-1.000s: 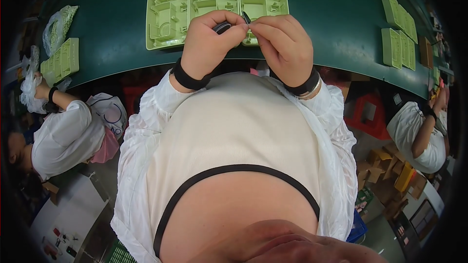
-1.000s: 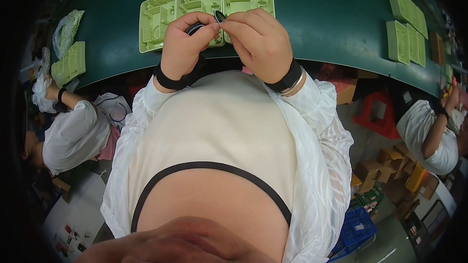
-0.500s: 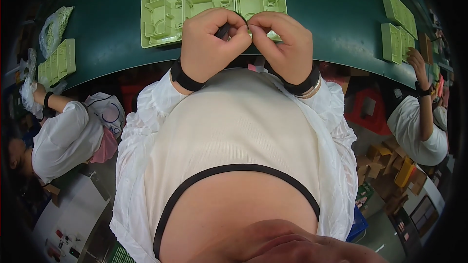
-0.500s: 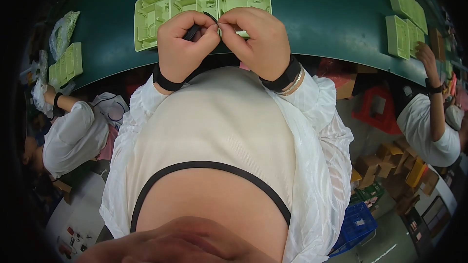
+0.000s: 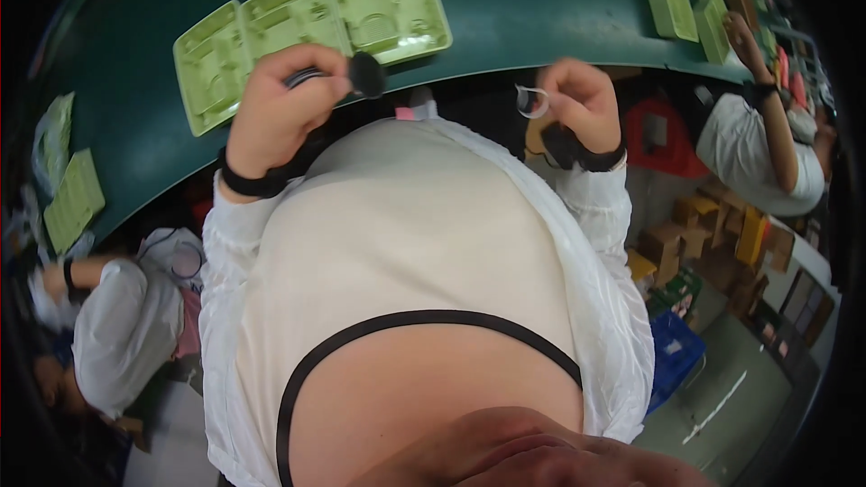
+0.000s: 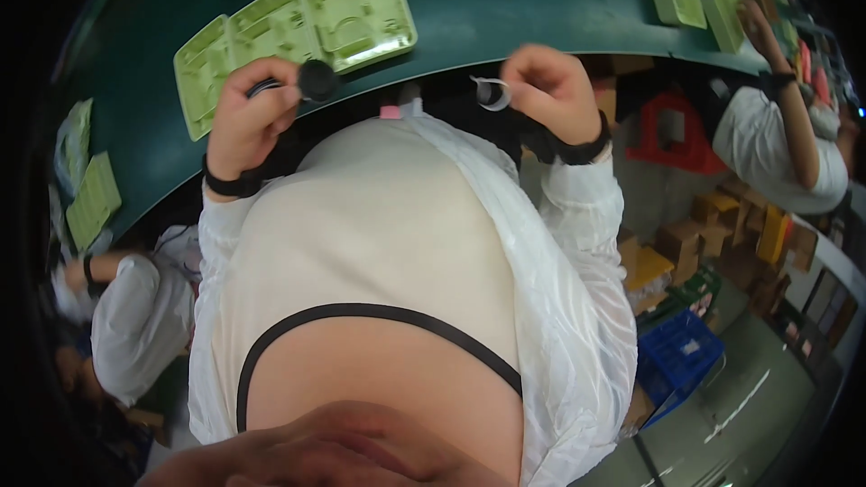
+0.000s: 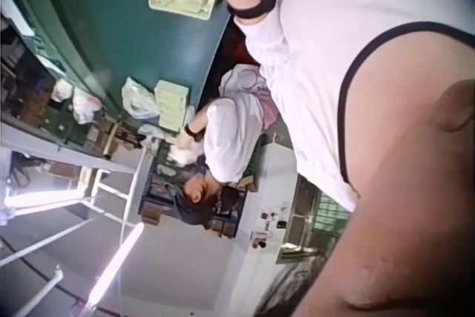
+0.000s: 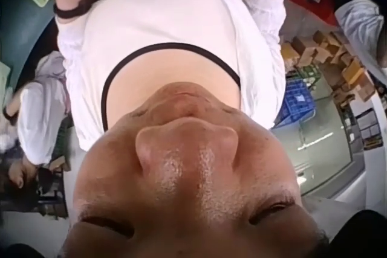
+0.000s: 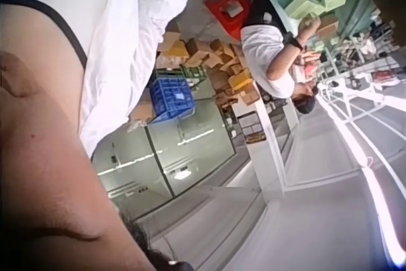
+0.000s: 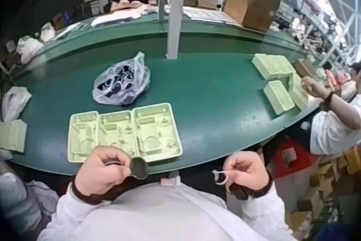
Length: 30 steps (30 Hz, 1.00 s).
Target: The person picks up a speaker, peels off its adhesive backing, and presses it into a green plastic housing before setting it aside and repeating the process.
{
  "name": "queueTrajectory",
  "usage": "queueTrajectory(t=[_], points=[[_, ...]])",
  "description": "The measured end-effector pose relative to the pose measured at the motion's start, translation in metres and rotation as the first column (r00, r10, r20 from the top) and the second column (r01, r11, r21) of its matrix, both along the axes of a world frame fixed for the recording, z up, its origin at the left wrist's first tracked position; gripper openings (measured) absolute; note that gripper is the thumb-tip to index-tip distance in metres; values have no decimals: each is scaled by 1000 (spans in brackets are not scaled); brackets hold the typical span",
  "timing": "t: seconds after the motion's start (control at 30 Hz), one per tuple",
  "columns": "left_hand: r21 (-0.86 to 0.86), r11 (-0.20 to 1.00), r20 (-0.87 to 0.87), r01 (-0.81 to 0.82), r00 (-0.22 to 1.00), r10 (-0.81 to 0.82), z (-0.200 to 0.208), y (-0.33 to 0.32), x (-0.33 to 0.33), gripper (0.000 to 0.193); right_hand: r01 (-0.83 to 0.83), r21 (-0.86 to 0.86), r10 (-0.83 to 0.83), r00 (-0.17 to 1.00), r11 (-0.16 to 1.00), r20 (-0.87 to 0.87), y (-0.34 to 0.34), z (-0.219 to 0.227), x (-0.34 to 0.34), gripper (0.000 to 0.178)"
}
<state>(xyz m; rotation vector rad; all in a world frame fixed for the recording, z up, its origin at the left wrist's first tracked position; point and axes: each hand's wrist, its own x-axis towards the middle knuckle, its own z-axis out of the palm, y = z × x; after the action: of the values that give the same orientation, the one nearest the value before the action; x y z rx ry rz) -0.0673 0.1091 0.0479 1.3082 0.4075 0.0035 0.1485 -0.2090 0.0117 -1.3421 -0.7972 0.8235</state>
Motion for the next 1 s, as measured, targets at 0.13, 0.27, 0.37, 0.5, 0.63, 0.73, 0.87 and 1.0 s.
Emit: queueTrajectory(t=[0.13,0.27,0.37,0.5,0.63,0.73,0.87,1.0], points=[[-135,990,15,29,1000,-27,-8,3,6,11,-20,-430,-121,947,903,-297,-116,-90,41,16],[-181,981,0,72,997,-73,-10,-2,18,11,533,-627,-602,789,567,126,-160,-189,63,26],[-219,972,-3,84,996,-87,-9,-3,26,11,622,-680,-501,762,389,411,-156,-194,76,28],[-303,952,-15,39,999,-45,-9,-9,22,10,46,-372,-60,998,927,-26,-71,-41,34,25],[-488,863,34,129,991,-129,-12,-15,31,9,89,-69,-31,804,994,594,24,26,-13,33],[-566,815,-17,122,987,-159,-8,-18,35,10,-25,237,-177,590,971,788,77,30,-26,34],[-633,768,-5,90,993,-121,-11,-16,28,10,-176,285,-151,537,942,830,103,23,-21,35],[-568,812,10,134,988,-156,-10,-9,25,15,-69,253,-115,756,965,645,112,26,-27,27]])
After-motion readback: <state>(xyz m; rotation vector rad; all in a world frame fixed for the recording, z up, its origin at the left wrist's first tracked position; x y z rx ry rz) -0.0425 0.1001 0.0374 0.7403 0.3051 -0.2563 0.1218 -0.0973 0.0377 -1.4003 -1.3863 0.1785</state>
